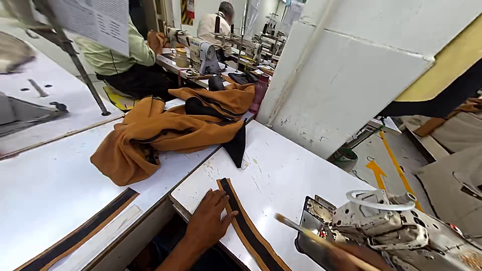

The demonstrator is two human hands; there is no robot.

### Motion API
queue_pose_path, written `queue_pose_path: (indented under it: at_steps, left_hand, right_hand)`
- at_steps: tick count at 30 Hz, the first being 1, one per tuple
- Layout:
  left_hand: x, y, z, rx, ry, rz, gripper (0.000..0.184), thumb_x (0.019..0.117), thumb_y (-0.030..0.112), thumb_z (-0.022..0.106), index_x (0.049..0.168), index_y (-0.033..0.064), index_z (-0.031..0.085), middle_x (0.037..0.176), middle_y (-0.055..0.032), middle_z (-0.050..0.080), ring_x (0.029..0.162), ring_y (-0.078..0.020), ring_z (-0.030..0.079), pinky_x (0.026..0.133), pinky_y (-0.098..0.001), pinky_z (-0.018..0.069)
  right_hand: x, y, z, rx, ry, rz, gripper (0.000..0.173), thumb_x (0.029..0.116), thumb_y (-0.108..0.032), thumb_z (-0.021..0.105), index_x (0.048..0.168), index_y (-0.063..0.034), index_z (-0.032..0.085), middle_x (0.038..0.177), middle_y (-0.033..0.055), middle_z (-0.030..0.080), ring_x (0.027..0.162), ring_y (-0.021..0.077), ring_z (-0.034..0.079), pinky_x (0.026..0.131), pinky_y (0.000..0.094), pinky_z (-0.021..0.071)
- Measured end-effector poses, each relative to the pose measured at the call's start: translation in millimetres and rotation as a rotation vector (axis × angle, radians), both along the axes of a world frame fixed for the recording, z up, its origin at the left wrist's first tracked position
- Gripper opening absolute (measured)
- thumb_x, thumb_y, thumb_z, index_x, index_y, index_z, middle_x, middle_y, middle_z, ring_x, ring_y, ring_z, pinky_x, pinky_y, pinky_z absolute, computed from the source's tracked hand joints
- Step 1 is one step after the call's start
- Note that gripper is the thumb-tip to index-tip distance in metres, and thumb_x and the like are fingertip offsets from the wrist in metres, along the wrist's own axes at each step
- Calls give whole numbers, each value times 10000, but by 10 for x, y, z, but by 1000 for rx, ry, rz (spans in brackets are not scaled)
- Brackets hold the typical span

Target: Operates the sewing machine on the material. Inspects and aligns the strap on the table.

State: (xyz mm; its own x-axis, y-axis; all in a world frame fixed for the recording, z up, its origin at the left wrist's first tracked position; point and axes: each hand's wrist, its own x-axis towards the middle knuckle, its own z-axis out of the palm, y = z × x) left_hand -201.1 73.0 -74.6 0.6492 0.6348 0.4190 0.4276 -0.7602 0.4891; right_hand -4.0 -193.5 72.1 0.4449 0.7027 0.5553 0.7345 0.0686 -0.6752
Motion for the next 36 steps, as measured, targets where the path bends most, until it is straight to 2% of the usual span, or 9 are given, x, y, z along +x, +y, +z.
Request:
queue_pose_path:
  at_steps: [2, 4, 9, 17, 22, 26, 30, 36]
  left_hand:
    - [27, -17, -51, 22, -55, 21, 508, 1010, 510, 545, 1194, 84, 752, 1299, -98, 698, 1295, -272, 617, 1173, -492, 409]
    - [34, -40, -49, 9, -66, 30, 465, 1006, 472, 560, 1187, 91, 757, 1302, -86, 699, 1292, -260, 620, 1177, -481, 406]
    - [42, -50, -56, -11, -94, 27, 420, 996, 436, 592, 1174, 95, 760, 1284, -70, 707, 1277, -256, 625, 1183, -476, 393]
    - [48, -47, -59, -8, -98, 16, 428, 997, 440, 586, 1170, 91, 762, 1249, -60, 720, 1243, -264, 635, 1181, -463, 386]
    - [54, -47, -71, 15, -104, 27, 426, 992, 447, 589, 1163, 99, 765, 1235, -52, 724, 1227, -268, 643, 1176, -480, 390]
    - [55, -45, -65, 9, -106, 24, 423, 988, 434, 595, 1162, 88, 766, 1239, -64, 724, 1229, -289, 643, 1173, -502, 391]
    - [50, -41, -76, 23, -98, 28, 429, 987, 443, 590, 1167, 96, 767, 1242, -52, 724, 1224, -268, 647, 1171, -484, 395]
    - [41, -44, -87, 22, -99, 28, 433, 992, 447, 581, 1167, 96, 765, 1244, -51, 723, 1228, -264, 644, 1179, -482, 384]
  right_hand:
    - [-47, 770, -236, -2, -107, -11, 186, 967, -222, 707, 994, -46, 762, 925, 30, 762, 802, 80, 722, 722, 288, 632]
    - [-60, 1323, -390, -17, -134, 43, 213, 1001, -276, 650, 999, -99, 767, 907, -28, 761, 769, 40, 713, 685, 247, 625]
    - [-92, 1932, -443, -151, -139, 159, 245, 1016, -339, 603, 982, -157, 764, 818, -88, 734, 711, -11, 675, 642, 185, 575]
    - [-6, 2062, -403, -200, -202, 177, 254, 1014, -367, 590, 970, -180, 756, 815, -109, 720, 697, -20, 657, 628, 177, 560]
    - [-72, 2096, -402, -212, -154, 265, 252, 1023, -338, 602, 983, -148, 763, 839, -79, 736, 735, -1, 676, 671, 190, 576]
    - [-30, 2103, -405, -215, -204, 219, 266, 1024, -361, 588, 967, -164, 757, 799, -91, 711, 684, -14, 645, 630, 182, 553]
    - [-87, 2090, -403, -216, -171, 276, 255, 1028, -336, 603, 995, -137, 759, 836, -65, 729, 718, 0, 668, 666, 193, 575]
    - [11, 2054, -414, -204, -330, 154, 230, 1005, -318, 593, 949, -164, 756, 792, -87, 698, 663, -19, 628, 612, 169, 546]
